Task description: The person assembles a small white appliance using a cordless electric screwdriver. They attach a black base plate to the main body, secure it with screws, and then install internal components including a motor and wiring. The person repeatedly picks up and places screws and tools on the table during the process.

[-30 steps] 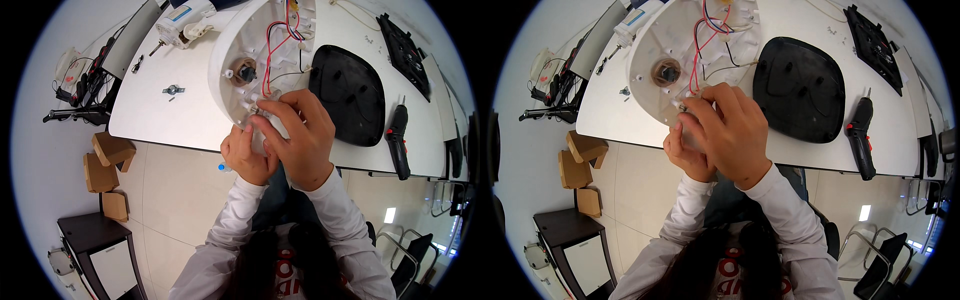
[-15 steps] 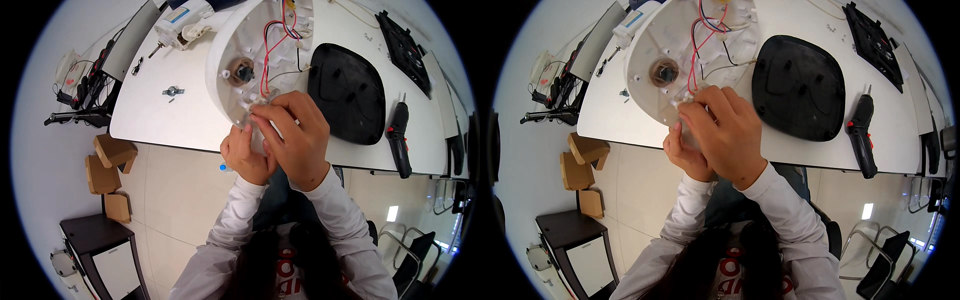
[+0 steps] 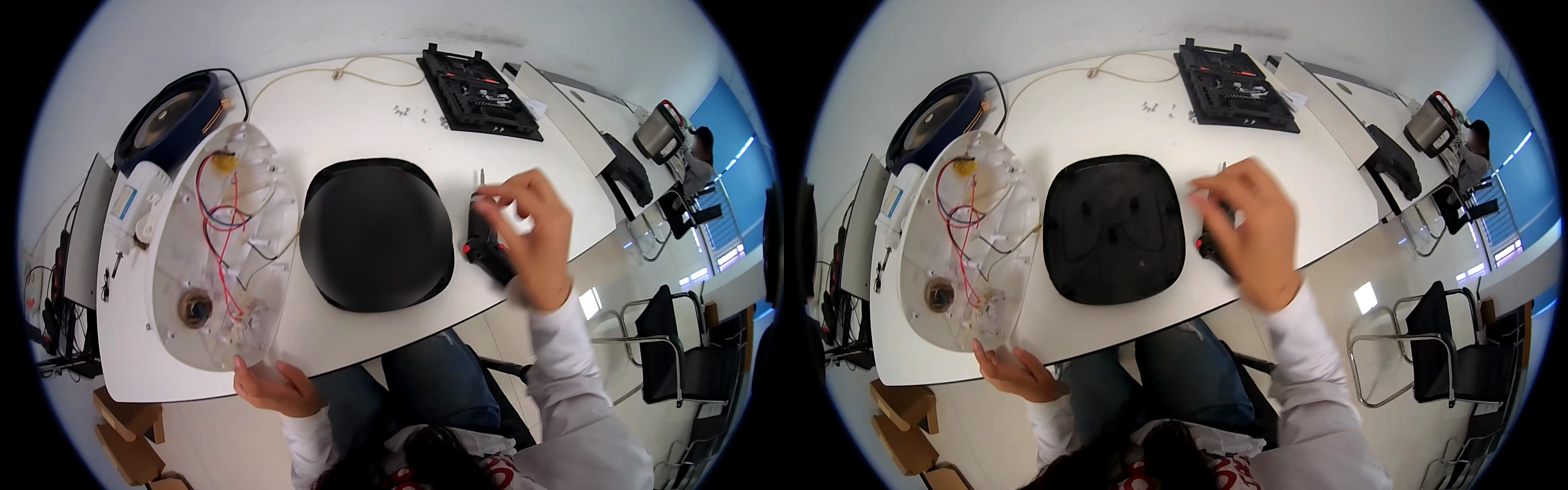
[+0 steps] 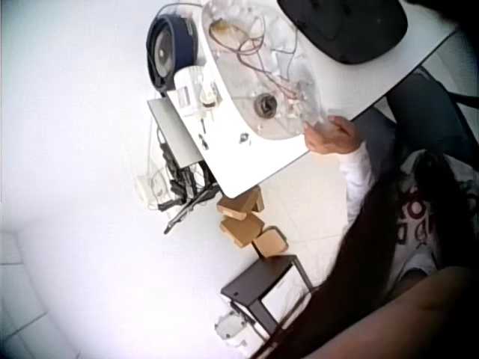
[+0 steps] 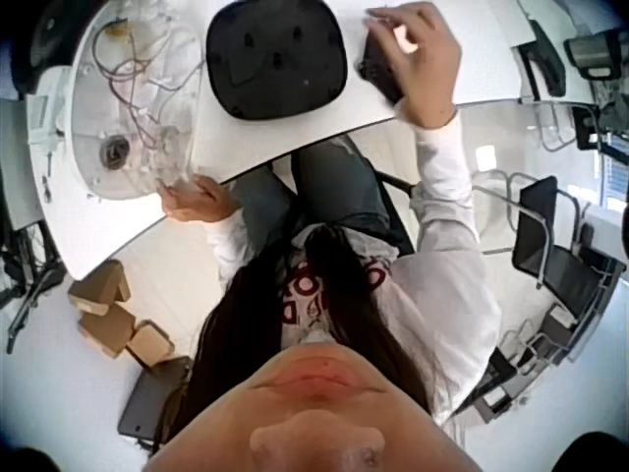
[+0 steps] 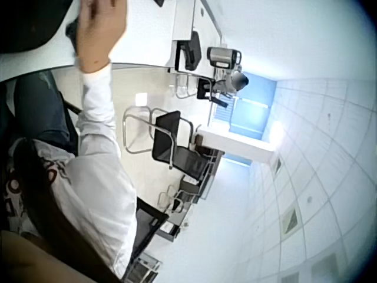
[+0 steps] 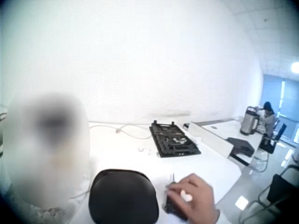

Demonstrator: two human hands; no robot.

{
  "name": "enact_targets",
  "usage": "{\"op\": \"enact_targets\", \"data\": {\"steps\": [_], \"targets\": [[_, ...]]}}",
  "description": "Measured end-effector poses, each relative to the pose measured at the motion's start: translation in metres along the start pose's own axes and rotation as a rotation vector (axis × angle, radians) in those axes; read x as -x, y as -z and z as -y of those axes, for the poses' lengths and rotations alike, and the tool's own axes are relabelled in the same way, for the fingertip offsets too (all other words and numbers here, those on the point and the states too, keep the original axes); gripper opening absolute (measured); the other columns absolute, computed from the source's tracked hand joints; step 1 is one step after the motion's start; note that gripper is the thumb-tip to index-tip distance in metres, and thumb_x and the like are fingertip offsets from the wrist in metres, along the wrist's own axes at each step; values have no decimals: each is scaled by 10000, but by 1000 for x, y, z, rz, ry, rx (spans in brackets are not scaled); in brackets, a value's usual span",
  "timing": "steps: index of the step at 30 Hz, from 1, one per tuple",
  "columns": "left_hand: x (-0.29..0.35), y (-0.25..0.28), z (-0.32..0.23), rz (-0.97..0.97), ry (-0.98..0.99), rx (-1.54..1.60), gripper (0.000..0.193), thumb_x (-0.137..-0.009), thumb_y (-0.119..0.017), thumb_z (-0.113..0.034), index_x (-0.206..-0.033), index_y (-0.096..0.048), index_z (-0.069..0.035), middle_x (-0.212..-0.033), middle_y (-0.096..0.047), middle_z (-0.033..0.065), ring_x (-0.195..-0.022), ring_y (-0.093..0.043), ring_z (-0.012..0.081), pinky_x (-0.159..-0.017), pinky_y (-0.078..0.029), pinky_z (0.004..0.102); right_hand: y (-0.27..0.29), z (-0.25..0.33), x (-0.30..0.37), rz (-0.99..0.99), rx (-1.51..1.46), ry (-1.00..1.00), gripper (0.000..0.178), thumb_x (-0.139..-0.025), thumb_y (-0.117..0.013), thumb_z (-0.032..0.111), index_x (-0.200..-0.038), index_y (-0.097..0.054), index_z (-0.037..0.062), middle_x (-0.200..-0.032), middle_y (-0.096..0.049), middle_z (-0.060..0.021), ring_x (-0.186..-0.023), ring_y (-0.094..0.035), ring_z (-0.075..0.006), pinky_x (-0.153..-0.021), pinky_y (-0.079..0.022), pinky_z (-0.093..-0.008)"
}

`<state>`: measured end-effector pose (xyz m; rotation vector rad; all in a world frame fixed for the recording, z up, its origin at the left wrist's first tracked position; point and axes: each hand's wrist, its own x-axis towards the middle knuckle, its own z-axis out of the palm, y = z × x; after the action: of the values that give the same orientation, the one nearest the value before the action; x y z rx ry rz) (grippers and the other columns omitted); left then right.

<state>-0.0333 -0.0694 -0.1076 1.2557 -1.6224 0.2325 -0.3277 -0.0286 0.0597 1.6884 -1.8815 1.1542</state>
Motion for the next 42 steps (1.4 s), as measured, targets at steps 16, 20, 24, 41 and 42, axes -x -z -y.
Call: {"op": "enact_targets", "data": {"steps": [16, 20, 24, 41, 42], "targets": [[-5, 2, -5, 52, 48, -66, 585, -924, -357, -298, -1375, -258, 62, -1380, -349, 230, -1190, -419, 365, -984, -330, 425, -61, -279, -26, -140, 301, -291, 74, -795, -647, 140, -861, -670, 116, -824, -561, -29, -747, -569, -200, -648, -466, -321], [-5, -4, -5, 12, 87, 6, 604, -923, -347, -328, -1391, -239, 39, -1391, -321, 239, -1223, -401, 379, -1000, -334, 453, -63, -282, -38, -103, 413, -173, 51, -784, -651, 143, -829, -661, 121, -795, -532, -24, -754, -559, -208, -637, -465, -338], [-4, -6, -1, -3, 80, 41, 623, -923, -331, -360, -1403, -217, 22, -1403, -289, 242, -1231, -394, 390, -1000, -338, 478, -64, -291, -43, -67, 458, -116, 41, -768, -655, 140, -805, -658, 121, -773, -516, -28, -761, -559, -216, -627, -463, -351], [2, -9, 11, -11, 76, 56, 659, -930, -313, -419, -1410, -200, 18, -1444, -227, 215, -1310, -293, 372, -1058, -264, 490, -70, -304, -47, 66, 368, -123, 61, -809, -617, 133, -827, -648, 83, -794, -513, -56, -707, -569, -256, -614, -450, -358], [2, -7, 12, -19, 71, 46, 663, -929, -312, -424, -1410, -201, 18, -1442, -231, 217, -1310, -294, 372, -1057, -265, 489, -69, -303, -47, 68, 349, -123, 62, -811, -616, 133, -830, -649, 84, -796, -514, -56, -710, -569, -255, -617, -451, -356]]}}
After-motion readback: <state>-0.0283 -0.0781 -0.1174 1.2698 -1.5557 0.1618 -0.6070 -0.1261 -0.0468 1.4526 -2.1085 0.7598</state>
